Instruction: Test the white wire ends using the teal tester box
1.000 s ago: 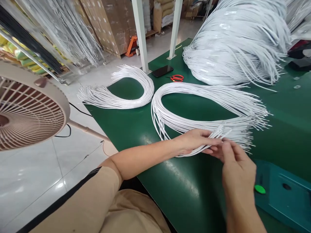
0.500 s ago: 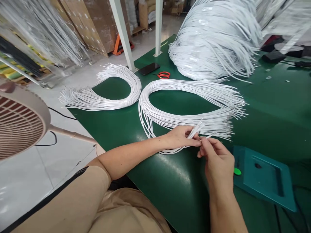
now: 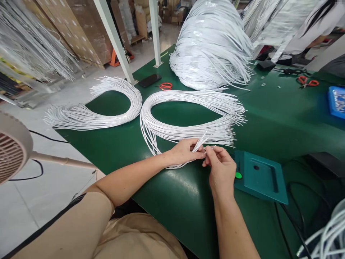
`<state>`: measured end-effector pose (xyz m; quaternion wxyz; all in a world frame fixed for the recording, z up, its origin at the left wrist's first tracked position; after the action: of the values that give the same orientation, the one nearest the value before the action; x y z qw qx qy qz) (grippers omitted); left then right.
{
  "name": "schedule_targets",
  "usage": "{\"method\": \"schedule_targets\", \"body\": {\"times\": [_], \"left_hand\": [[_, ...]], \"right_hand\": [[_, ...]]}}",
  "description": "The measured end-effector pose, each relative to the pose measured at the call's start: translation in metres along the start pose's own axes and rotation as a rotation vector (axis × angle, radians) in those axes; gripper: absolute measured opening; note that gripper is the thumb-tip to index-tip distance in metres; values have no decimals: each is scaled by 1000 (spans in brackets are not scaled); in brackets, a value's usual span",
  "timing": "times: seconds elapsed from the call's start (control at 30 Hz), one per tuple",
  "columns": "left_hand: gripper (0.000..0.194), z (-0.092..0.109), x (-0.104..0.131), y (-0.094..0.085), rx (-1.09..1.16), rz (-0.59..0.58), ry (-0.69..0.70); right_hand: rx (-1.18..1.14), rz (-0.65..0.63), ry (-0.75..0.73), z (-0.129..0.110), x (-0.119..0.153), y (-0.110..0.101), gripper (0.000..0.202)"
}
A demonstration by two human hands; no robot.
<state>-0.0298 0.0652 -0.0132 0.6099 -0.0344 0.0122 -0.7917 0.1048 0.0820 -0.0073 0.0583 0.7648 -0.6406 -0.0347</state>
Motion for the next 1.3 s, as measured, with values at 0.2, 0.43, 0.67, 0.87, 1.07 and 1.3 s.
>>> {"method": "schedule_targets", "body": {"times": [0.2, 0.43, 0.67, 0.87, 1.07, 1.3], "left_hand": [[18, 0, 2, -3, 18, 60, -32], [15, 6, 6, 2, 139, 56, -61], [17, -6, 4, -3, -26, 77, -65], [20, -6, 6, 0, -117, 50, -53], [23, -2, 8, 1, -11, 70, -21], [24, 0, 9, 3, 31, 95, -34]], "right_hand": [[91, -21, 0, 2, 1, 1, 21], [-51, -79, 52, 9, 3, 1, 18], [-197, -72, 131, 10, 7, 5, 22], [-135, -31, 94, 9, 8, 1, 21], [-266, -123, 163, 11, 6, 3, 20], [-461, -115, 312, 11, 7, 5, 15]]}}
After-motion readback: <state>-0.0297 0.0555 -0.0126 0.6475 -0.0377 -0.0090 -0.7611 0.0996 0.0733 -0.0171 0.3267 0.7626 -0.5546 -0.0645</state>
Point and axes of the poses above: each hand's wrist, its own x-axis away from the middle knuckle, its own y-axis out of the palm, z = x × y, the point moved 4 cm from there along -x, towards the middle knuckle, and after that the axes turned 8 degrees about -z, right-handed, at the moved point
